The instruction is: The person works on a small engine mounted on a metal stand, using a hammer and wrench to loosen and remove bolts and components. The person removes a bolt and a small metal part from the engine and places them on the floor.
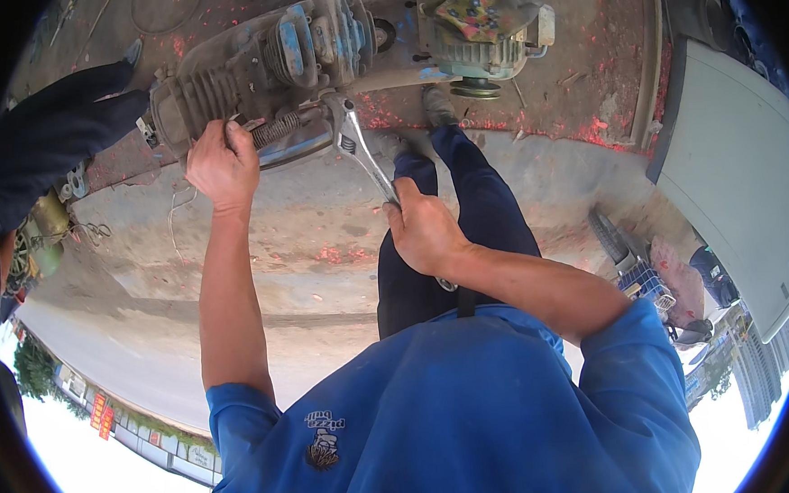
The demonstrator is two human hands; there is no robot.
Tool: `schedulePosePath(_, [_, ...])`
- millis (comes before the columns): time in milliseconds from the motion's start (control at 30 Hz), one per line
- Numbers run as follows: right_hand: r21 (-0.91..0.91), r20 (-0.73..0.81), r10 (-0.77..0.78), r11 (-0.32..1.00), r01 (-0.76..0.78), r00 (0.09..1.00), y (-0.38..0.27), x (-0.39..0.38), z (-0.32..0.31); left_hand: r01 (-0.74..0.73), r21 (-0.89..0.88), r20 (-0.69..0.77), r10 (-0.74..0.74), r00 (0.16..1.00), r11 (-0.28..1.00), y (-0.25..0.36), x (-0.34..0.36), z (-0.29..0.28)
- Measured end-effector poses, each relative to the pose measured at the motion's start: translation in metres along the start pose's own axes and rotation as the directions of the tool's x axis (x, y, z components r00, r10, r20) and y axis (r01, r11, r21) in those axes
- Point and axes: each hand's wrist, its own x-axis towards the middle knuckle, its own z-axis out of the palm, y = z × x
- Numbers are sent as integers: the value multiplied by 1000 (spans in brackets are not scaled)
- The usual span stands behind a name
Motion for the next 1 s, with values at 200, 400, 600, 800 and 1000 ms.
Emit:
schedulePosePath(200, [-25, -8, 14, 1000, -14, 1000, 3, 0, 1, -15, -2, -21, 15, 1000, 1000, -1, 0, 3])
schedulePosePath(400, [-98, -111, -143, 986, 132, 983, 33, 6, 27, 20, 17, 39, -21, 999, 1000, 3, -1, -3])
schedulePosePath(600, [-177, 22, -135, 975, 136, 991, 37, -22, -6, 201, 121, 161, -219, 962, 972, 29, -10, -28])
schedulePosePath(800, [-224, -25, -653, 741, 633, 757, 60, -33, -25, 211, -11, 72, -210, 975, 977, 36, -49, -36])
schedulePosePath(1000, [21, -53, -515, 856, 516, 856, -20, -8, 6, 159, -53, 151, -149, 977, 986, 30, -54, -58])
